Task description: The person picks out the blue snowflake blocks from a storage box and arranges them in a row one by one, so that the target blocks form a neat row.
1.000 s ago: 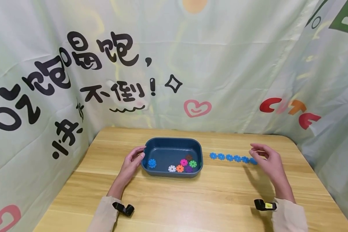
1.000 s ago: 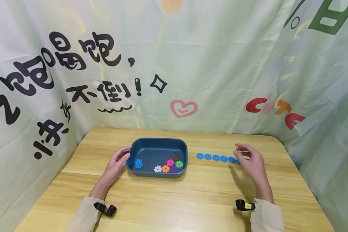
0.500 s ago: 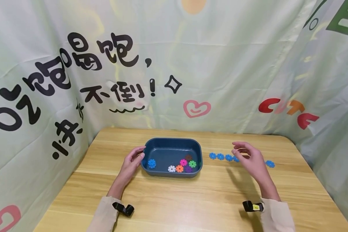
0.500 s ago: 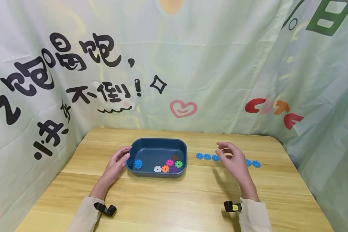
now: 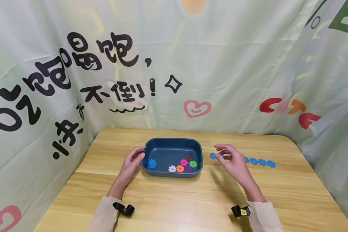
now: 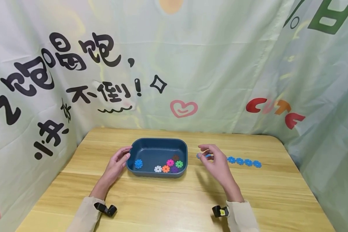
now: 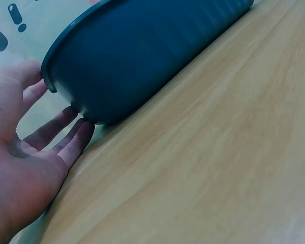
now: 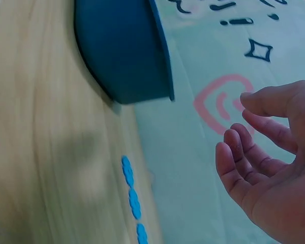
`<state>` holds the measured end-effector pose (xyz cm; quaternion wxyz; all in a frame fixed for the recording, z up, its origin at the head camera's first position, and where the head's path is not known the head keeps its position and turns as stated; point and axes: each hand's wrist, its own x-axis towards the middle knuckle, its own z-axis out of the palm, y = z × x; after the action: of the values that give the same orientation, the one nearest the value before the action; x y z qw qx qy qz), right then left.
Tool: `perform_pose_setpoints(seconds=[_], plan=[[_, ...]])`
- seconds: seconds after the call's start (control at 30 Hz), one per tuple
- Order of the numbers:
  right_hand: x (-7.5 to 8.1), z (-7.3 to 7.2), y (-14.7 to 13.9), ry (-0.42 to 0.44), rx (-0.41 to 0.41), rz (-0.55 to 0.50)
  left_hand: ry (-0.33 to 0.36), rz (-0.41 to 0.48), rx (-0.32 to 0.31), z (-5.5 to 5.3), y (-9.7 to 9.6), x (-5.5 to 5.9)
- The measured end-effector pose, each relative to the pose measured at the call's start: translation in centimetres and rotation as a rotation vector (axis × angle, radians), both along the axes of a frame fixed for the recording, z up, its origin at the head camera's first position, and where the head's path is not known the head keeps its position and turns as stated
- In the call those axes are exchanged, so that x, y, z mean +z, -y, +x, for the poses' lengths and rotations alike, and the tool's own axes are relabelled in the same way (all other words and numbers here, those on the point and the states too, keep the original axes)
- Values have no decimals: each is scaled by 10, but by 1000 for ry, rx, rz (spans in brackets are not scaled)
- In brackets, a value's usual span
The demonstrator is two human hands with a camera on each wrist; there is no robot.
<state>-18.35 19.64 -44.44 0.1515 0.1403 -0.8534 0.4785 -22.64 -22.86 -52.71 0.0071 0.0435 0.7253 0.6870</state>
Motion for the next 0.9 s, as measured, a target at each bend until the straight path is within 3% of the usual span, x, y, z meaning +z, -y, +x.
perform_pose_setpoints(seconds=[0.37, 0.9], plan=[[-8, -1, 27, -15, 92, -28, -10, 0, 1, -1, -2, 1], [-8, -10, 81, -4, 241, 34, -3, 25, -10, -1, -1, -1]])
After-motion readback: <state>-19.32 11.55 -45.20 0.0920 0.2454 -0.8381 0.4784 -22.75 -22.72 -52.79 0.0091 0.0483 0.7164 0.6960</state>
